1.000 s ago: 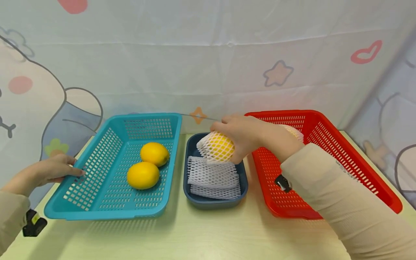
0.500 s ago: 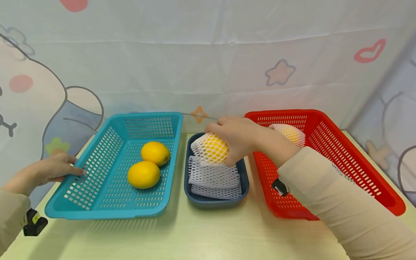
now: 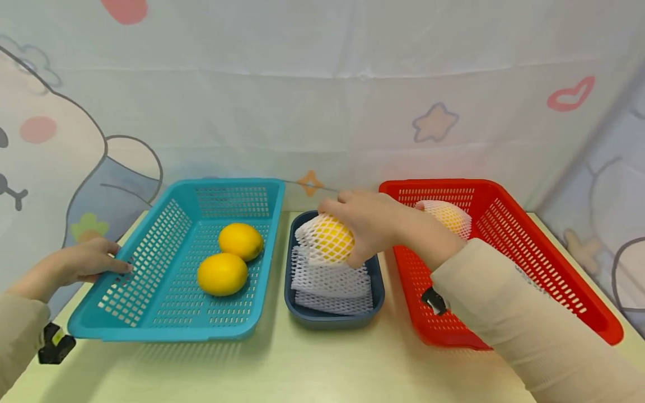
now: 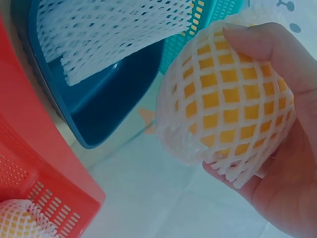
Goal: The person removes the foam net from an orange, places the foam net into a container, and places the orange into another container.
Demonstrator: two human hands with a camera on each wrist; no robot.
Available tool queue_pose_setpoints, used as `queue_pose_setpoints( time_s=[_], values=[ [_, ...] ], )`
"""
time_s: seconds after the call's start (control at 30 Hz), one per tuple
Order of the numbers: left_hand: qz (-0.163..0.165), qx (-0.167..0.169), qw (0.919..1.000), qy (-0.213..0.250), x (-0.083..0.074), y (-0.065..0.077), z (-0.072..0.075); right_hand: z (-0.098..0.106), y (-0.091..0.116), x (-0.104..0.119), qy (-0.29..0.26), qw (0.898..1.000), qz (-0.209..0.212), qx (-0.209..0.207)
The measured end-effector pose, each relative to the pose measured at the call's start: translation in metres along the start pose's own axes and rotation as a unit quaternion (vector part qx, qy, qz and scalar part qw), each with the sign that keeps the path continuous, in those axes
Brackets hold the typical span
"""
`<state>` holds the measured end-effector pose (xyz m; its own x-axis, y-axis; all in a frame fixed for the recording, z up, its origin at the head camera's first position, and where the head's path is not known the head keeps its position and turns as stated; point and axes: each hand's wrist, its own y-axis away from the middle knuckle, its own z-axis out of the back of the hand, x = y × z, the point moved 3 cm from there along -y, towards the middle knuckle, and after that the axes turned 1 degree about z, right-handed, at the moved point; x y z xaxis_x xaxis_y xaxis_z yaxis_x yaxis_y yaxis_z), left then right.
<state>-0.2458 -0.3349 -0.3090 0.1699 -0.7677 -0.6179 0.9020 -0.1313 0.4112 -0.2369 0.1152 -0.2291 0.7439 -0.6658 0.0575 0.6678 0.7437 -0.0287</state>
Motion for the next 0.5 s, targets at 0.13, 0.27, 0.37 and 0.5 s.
queue_pose_setpoints(
  time_s=[0.13, 0.27, 0.37, 0.5],
  values=[
    [0.001, 0.000, 1.0000, -0.008, -0.0016, 0.0011, 0.0018, 0.0021, 0.0001, -0.0002, 0.007, 1.000, -0.001, -0.002],
    [-0.002, 0.002, 0.9999, -0.016, -0.0017, 0.0024, 0.0020, 0.0018, 0.0001, -0.0001, 0.002, 1.000, 0.004, -0.001],
    [-0.004, 0.001, 0.9997, -0.026, -0.0015, 0.0036, 0.0021, 0.0002, -0.0001, 0.0003, -0.004, 1.000, 0.008, -0.001],
    [-0.013, 0.000, 0.9991, -0.041, -0.0012, 0.0050, 0.0001, -0.0015, -0.0005, 0.0007, -0.003, 1.000, 0.012, 0.001]
  ],
)
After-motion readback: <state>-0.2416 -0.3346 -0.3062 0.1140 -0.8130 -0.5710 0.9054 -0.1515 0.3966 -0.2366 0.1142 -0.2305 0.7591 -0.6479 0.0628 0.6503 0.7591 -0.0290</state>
